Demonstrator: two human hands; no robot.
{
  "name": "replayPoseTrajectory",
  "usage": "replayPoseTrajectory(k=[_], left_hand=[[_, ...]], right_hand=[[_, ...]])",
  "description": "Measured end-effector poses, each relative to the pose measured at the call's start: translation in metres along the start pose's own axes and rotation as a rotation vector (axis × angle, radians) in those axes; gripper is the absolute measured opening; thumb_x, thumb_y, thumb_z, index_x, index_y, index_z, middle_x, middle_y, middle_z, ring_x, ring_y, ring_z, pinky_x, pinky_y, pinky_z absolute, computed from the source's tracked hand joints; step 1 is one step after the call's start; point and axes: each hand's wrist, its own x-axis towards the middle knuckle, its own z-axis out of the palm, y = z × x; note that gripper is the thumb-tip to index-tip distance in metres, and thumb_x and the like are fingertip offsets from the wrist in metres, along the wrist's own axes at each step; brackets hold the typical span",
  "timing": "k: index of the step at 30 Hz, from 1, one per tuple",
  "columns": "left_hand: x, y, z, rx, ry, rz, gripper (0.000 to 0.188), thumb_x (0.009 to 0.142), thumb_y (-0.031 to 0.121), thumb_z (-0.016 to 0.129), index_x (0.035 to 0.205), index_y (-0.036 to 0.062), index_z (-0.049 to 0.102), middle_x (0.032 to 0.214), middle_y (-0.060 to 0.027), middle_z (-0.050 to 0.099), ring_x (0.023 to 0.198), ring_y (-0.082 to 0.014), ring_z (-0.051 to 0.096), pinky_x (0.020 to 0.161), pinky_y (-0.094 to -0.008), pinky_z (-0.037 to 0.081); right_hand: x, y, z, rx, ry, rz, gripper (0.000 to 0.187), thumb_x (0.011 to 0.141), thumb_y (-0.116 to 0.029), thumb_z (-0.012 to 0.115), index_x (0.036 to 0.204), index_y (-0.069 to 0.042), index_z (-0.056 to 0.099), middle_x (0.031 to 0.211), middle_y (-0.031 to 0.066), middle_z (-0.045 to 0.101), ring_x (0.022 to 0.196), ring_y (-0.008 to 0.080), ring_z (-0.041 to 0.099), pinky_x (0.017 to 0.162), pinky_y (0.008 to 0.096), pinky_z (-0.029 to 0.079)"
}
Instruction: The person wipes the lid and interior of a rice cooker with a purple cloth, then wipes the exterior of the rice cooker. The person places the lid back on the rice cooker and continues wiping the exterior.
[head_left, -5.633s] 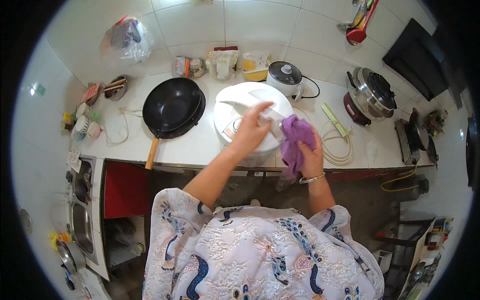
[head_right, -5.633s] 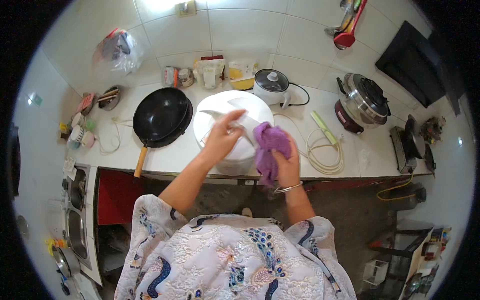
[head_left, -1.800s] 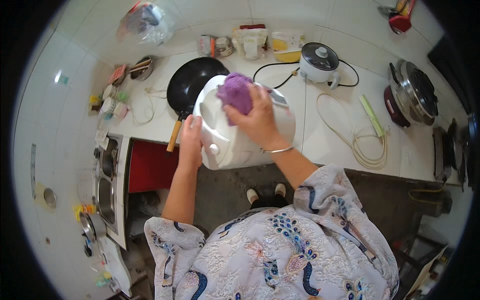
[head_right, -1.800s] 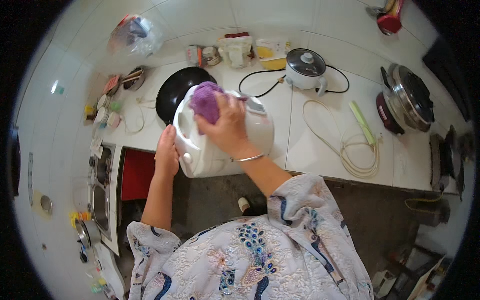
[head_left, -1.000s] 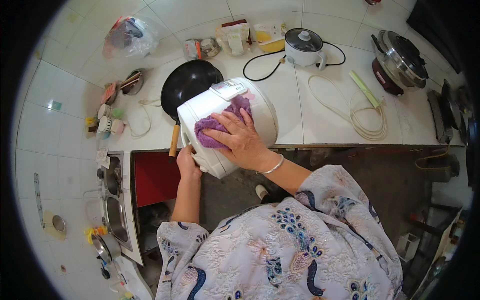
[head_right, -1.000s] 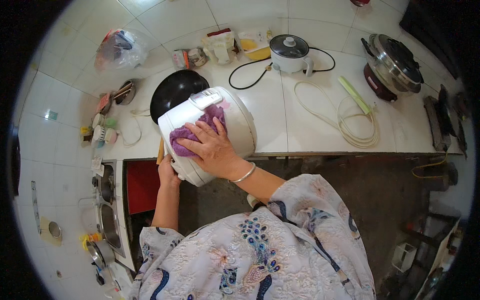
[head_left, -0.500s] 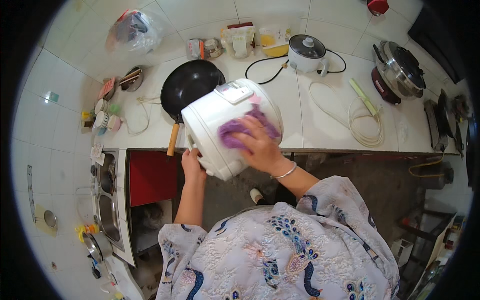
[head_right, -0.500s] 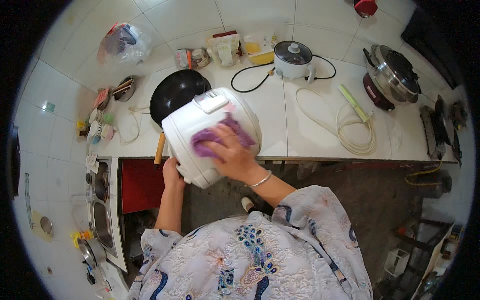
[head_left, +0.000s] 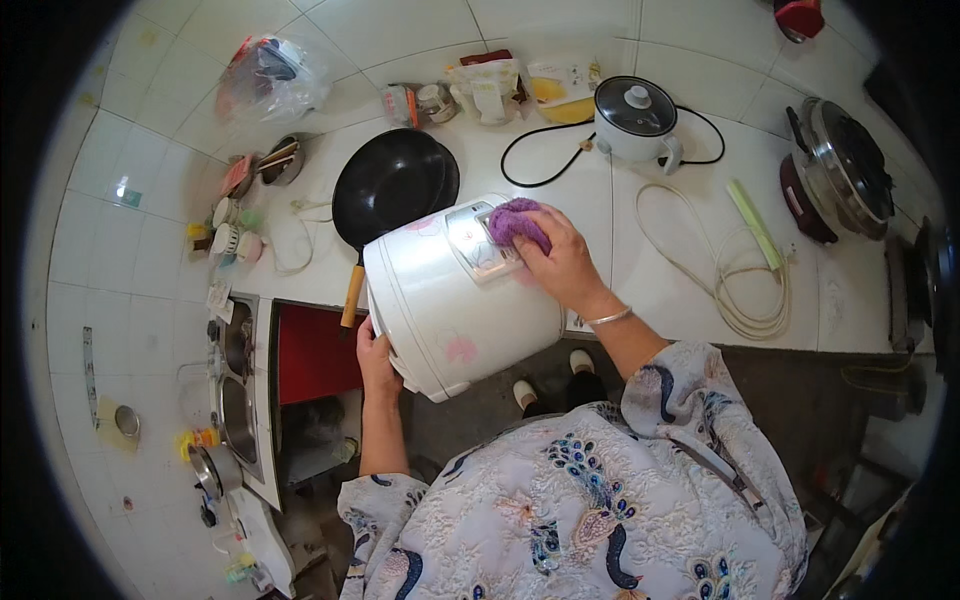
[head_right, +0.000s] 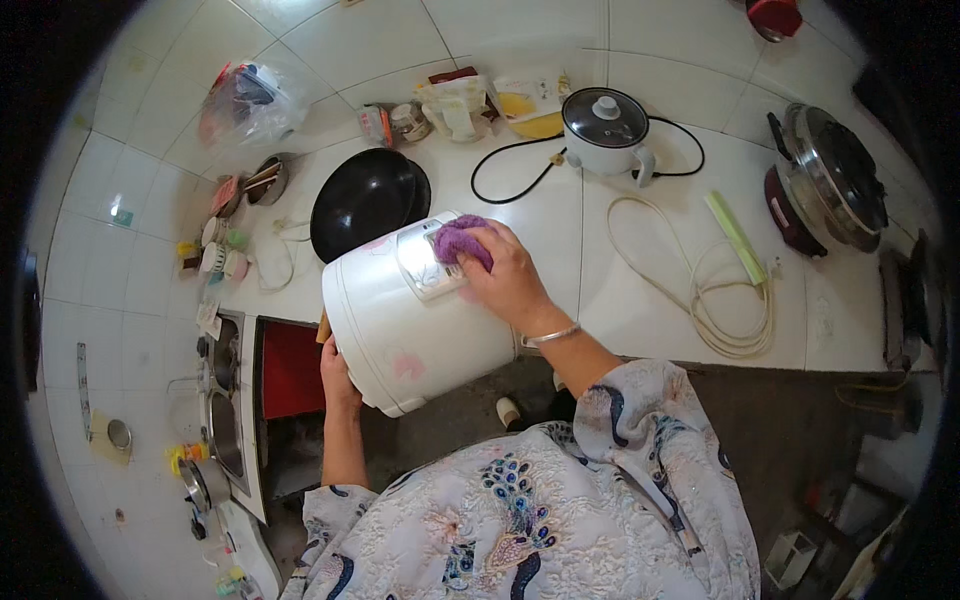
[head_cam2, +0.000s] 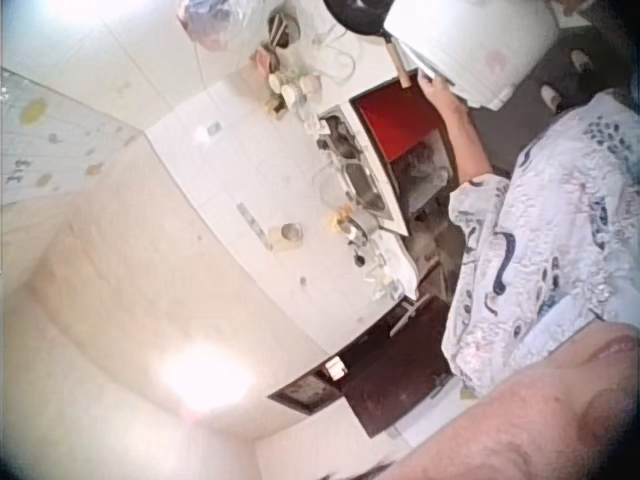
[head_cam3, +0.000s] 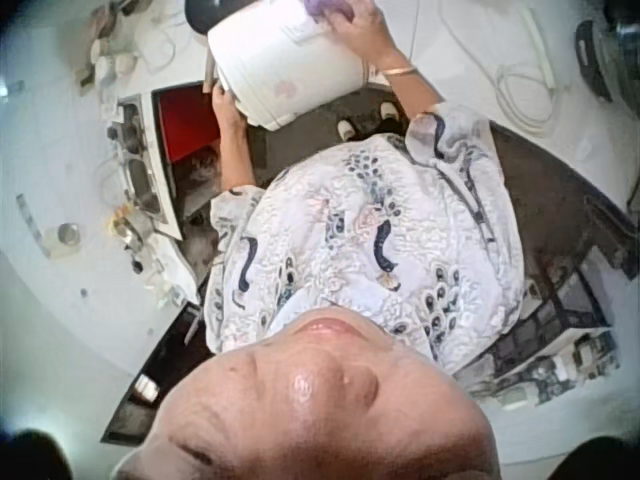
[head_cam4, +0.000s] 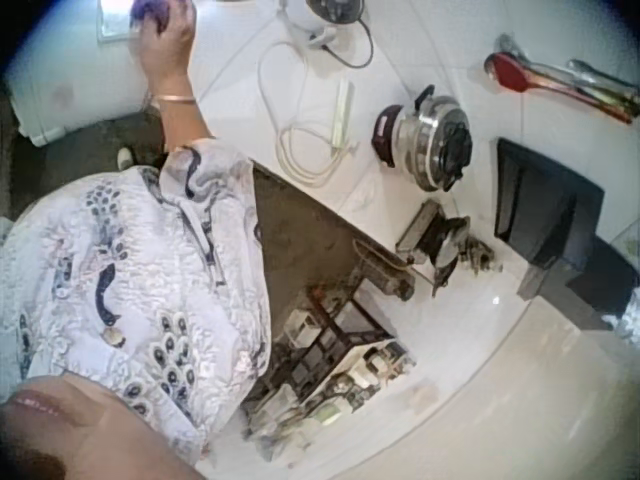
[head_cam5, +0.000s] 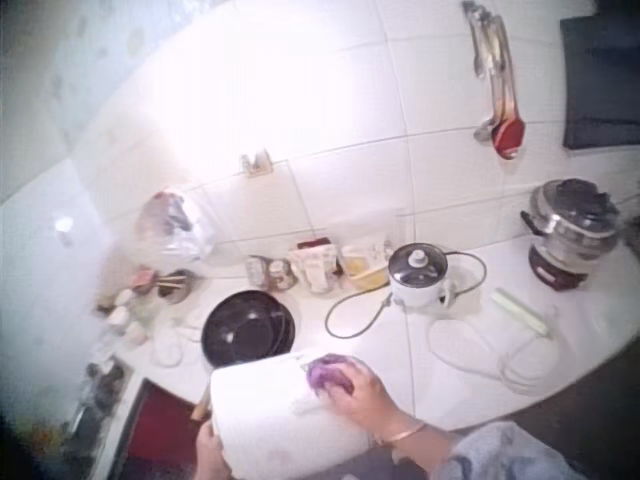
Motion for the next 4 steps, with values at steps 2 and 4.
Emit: replayPoseTrajectory(k=[2,4], left_hand=[[-0.003,0.001,0.006,-0.001,-0.002,0.033,0.044,0.088,0.009,0.060,0.128,-0.0029,0.046,0.113,-0.0147,0.062,0.095,-0.0217,0.066,0.081,-0.0346,0.057],[-0.009,0.000,0.010,0.003,0.013,0.040,0.044,0.088,0.009,0.060,0.128,-0.0026,0.046,0.114,-0.0148,0.062,0.095,-0.0219,0.066,0.081,-0.0344,0.057]], right_hand=[[0.032,0.008,-0.004,0.005,-0.161,0.135,0.025,0.084,-0.011,0.062,0.106,0.000,0.066,0.111,0.0190,0.063,0.101,0.0340,0.061,0.091,0.0376,0.049],[0.065,0.019,-0.008,0.242,-0.385,0.278,0.024,0.086,-0.014,0.058,0.103,-0.002,0.071,0.107,0.0149,0.069,0.099,0.0261,0.065,0.088,0.0341,0.051]])
